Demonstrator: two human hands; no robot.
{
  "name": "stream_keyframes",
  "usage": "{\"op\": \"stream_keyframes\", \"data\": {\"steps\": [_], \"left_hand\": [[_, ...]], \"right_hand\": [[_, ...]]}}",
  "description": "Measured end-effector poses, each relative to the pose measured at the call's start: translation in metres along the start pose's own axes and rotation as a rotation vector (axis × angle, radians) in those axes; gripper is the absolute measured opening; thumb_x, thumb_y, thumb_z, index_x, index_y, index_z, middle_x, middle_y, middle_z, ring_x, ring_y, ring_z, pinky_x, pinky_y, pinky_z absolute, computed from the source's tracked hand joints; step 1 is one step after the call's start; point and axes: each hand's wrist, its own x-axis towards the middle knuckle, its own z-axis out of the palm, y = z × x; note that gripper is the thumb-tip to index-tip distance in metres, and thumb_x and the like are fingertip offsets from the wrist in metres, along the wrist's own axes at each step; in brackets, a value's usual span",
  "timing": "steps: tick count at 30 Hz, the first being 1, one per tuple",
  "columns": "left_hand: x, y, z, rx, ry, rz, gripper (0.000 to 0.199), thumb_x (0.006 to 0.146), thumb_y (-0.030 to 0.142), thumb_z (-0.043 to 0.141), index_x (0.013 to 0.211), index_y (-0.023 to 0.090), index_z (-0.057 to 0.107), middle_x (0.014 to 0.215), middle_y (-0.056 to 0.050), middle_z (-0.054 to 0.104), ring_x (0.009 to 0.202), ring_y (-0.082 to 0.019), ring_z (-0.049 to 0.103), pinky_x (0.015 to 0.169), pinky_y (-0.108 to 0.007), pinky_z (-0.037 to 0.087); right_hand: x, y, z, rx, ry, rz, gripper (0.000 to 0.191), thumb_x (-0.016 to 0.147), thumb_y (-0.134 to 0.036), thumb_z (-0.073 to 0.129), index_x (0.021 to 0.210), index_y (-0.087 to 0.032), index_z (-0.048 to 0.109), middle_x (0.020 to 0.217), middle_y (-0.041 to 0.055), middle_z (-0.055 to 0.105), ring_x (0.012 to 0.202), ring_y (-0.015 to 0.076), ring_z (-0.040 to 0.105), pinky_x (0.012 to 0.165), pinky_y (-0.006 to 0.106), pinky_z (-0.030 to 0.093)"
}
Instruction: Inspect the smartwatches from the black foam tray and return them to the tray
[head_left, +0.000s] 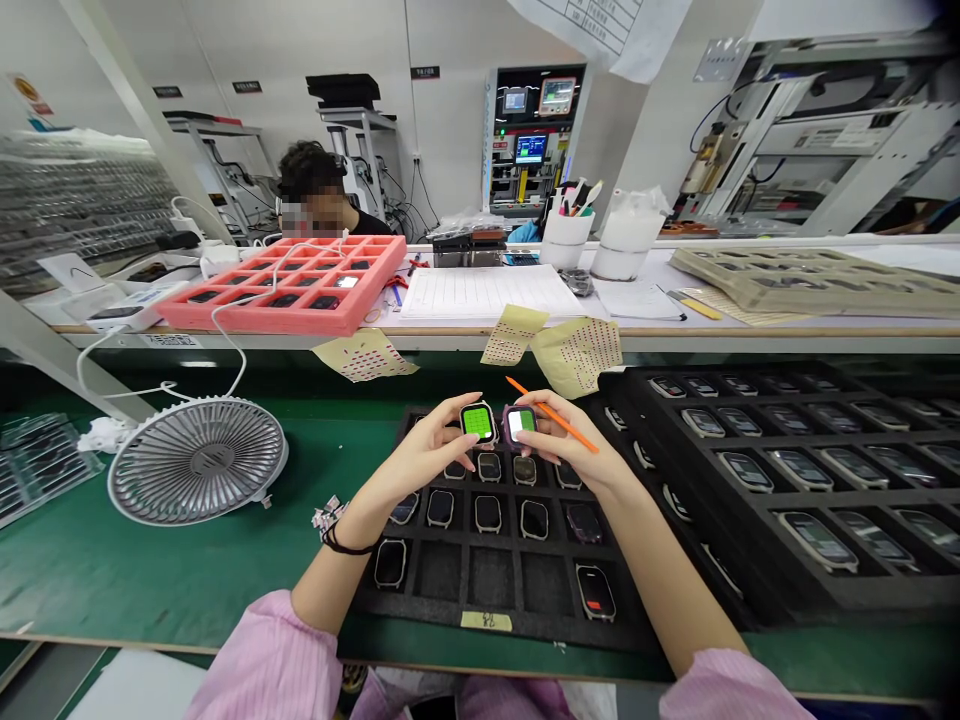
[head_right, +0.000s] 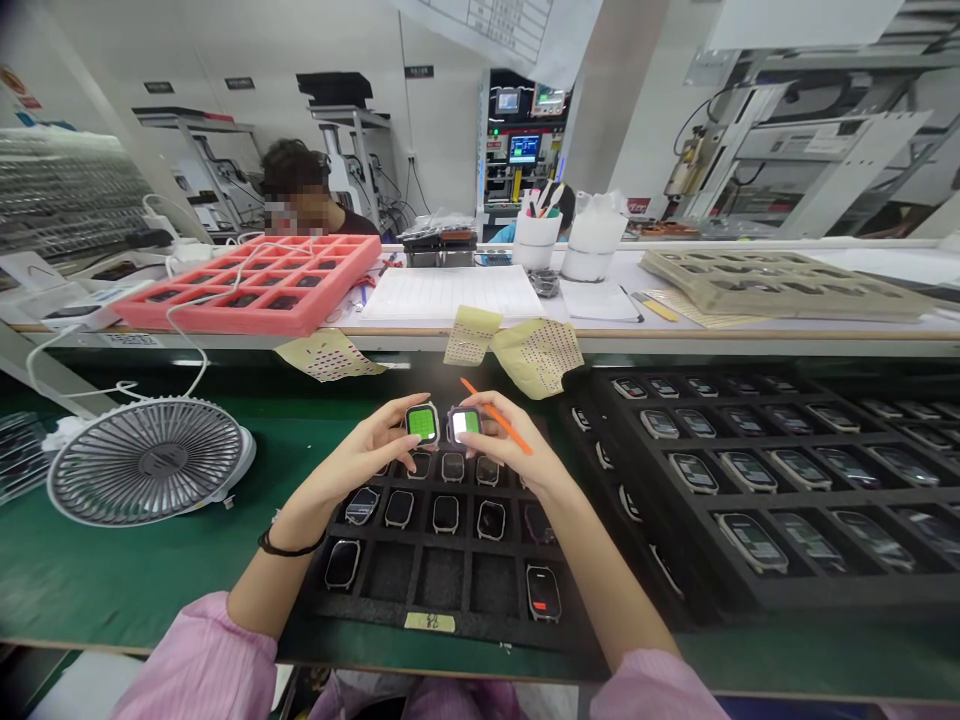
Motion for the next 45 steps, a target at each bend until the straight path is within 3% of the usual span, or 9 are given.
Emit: {"op": "stream_keyframes", "data": {"steps": [5,11,20,28,32,38,42,45], "left_hand": [[-0.001,0.003,0.001,-0.001,0.009,0.007,0.053,0.086,0.03,0.063,0.137,0.023,0.047,0.116,-0.008,0.058,0.094,-0.018,0.064,0.064,-0.023,0.056],[0.001,-0.001,0.003,0.023,0.046,-0.005,0.054,0.081,0.033,0.069,0.13,0.021,0.052,0.111,-0.008,0.06,0.085,-0.017,0.065,0.047,-0.016,0.046],[0.001,0.0,0.002,0.031,0.063,-0.004,0.062,0.077,0.03,0.073,0.133,0.021,0.049,0.118,-0.01,0.057,0.086,-0.015,0.059,0.048,-0.016,0.047],[0.002,-0.004,-0.002,0.056,0.027,0.054,0.071,0.073,0.022,0.076,0.136,0.023,0.045,0.126,-0.011,0.055,0.095,-0.018,0.063,0.066,-0.023,0.054],[0.002,-0.008,0.002,0.179,0.057,0.14,0.062,0.078,0.02,0.07,0.134,0.02,0.046,0.116,-0.01,0.061,0.092,-0.018,0.063,0.064,-0.022,0.054],[0.002,-0.008,0.006,0.466,0.132,0.395,0.045,0.079,0.019,0.071,0.121,0.02,0.055,0.116,-0.009,0.06,0.1,-0.019,0.06,0.067,-0.023,0.055],[0.004,-0.014,0.008,0.709,0.144,0.553,0.044,0.079,0.022,0.072,0.12,0.022,0.056,0.12,-0.011,0.058,0.111,-0.024,0.057,0.079,-0.033,0.057],[0.007,-0.023,0.011,0.911,0.17,0.602,0.045,0.08,0.018,0.07,0.122,0.021,0.054,0.121,-0.011,0.06,0.113,-0.025,0.057,0.091,-0.041,0.054]], "right_hand": [[0.002,0.0,0.0,0.015,0.113,0.043,0.032,0.072,-0.041,0.077,0.092,-0.021,0.061,0.079,-0.0015,0.061,0.049,0.0072,0.054,0.036,0.018,0.031],[0.003,0.001,0.002,0.02,0.199,0.074,0.034,0.067,-0.044,0.08,0.082,-0.021,0.061,0.072,-0.0031,0.057,0.052,0.0081,0.051,0.039,0.018,0.036],[-0.001,-0.002,0.002,0.021,0.056,0.013,0.038,0.063,-0.03,0.084,0.091,-0.023,0.06,0.086,-0.0012,0.063,0.063,0.0102,0.057,0.052,0.022,0.049],[0.0,0.002,-0.002,-0.044,-0.038,-0.041,0.045,0.063,-0.024,0.085,0.1,-0.025,0.06,0.106,0.0026,0.065,0.089,0.0166,0.064,0.08,0.032,0.054],[-0.002,0.001,0.001,-0.011,-0.035,-0.03,0.04,0.068,-0.028,0.081,0.1,-0.024,0.059,0.1,0.0033,0.065,0.079,0.0153,0.063,0.068,0.029,0.055],[-0.003,0.002,0.008,-0.015,-0.032,-0.022,0.035,0.073,-0.033,0.079,0.1,-0.023,0.061,0.087,-0.0006,0.062,0.067,0.0104,0.059,0.055,0.021,0.049],[-0.002,0.01,0.015,-0.085,0.041,-0.035,0.031,0.088,-0.049,0.058,0.102,-0.022,0.064,0.076,-0.0005,0.059,0.051,0.0078,0.049,0.04,0.019,0.033],[-0.005,0.014,0.02,-0.205,0.092,-0.091,0.038,0.094,-0.049,0.047,0.112,-0.021,0.065,0.078,0.0027,0.063,0.056,0.0103,0.052,0.042,0.021,0.037]]}}
